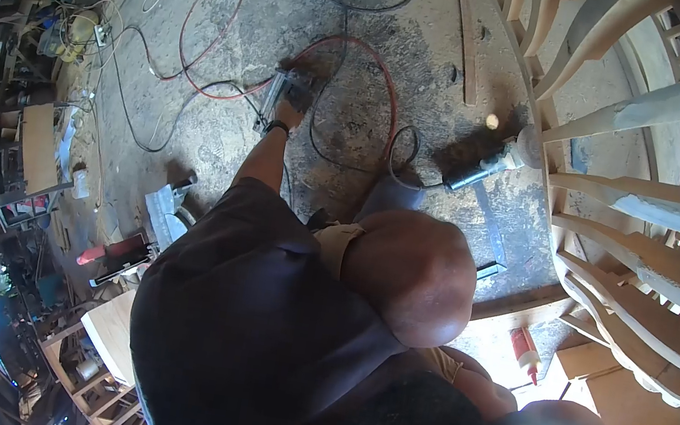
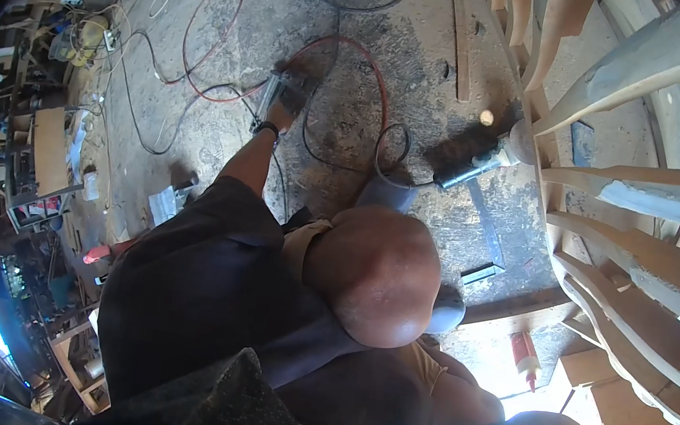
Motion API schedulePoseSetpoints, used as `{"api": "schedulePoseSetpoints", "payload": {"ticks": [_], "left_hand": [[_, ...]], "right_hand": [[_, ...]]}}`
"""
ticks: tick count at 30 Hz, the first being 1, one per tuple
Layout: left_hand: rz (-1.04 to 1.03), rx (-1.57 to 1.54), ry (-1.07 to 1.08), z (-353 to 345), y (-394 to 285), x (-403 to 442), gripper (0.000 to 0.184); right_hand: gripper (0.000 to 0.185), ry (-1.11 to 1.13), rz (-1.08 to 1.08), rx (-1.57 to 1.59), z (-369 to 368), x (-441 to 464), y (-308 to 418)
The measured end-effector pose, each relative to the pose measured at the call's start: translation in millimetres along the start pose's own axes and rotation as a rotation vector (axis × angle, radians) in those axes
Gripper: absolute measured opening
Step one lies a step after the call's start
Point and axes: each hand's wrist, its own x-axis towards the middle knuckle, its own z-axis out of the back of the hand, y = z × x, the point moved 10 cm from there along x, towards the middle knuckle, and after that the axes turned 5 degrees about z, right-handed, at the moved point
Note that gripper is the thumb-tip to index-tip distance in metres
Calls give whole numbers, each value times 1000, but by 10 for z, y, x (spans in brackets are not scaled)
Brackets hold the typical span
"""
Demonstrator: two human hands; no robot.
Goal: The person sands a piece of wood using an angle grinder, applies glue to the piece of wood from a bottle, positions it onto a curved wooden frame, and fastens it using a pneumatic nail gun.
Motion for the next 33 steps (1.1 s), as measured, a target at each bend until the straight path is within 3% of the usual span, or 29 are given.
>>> {"api": "schedulePoseSetpoints", "payload": {"ticks": [1, 3, 5, 7, 9, 11, 14, 16, 18, 20, 22, 23, 24, 26, 28, 29, 30, 31, 32, 33], "left_hand": [[-4, -6, -1, 10, -56, -7, 51], [-27, -347, -264, 264, -76, -164, 41], [-11, -439, -300, 559, -171, -192, 38], [-72, -665, -319, 1311, -521, -468, 35], [-114, -747, -548, 1917, -646, -435, 32], [-278, -934, -657, 2808, -1092, -757, 28], [-452, -890, -832, 4051, -1766, -1369, 24], [-557, -935, -882, 4643, -2162, -1831, 23], [-807, -862, -870, 5065, -2683, -2413, 25], [-883, -746, -736, 5187, -3147, -2885, 41], [-1130, -694, -887, 5198, -3527, -3535, 49], [-1199, -783, -746, 5132, -3709, -3807, 46], [-1269, -864, -600, 5059, -3884, -4068, 43], [-1348, -795, -683, 4802, -4116, -4427, 30], [-1422, -828, -556, 4537, -4290, -4857, 28], [-1407, -838, -414, 4390, -4367, -4945, 30], [-1534, -835, -485, 4379, -4351, -5196, 33], [-1526, -867, -389, 4372, -4467, -5246, 36], [-1540, -878, -426, 4339, -4312, -5288, 38], [-1647, -845, -398, 4304, -4313, -5483, 38]], "right_hand": [[32, -4, 1, 3, 8, 9, 7], [31, -5, 3, -5, 19, 37, 33], [31, -9, 6, -3, 35, 66, 77], [30, -25, 22, 10, 54, 105, 153], [30, -50, 51, 30, 95, 179, 281], [30, -78, 92, 63, 152, 258, 448], [29, -133, 187, 150, 289, 453, 866], [29, -159, 261, 235, 381, 578, 1201], [28, -147, 328, 351, 405, 668, 1548], [28, -83, 372, 492, 338, 694, 1858], [28, 100, 305, 651, 20, 663, 2023], [38, 157, 350, 655, -117, 611, 2121], [51, 202, 204, 908, -239, 561, 2113], [64, 189, 108, 994, -343, 479, 2088], [72, 183, -42, 988, -388, 313, 1977], [68, 133, -6, 1020, -352, 274, 1940], [64, 83, 30, 1050, -311, 240, 1902], [60, 35, 69, 1078, -258, 183, 1868], [45, 167, 42, 863, -281, 128, 1950], [33, 56, 128, 815, -138, 128, 1978]]}}
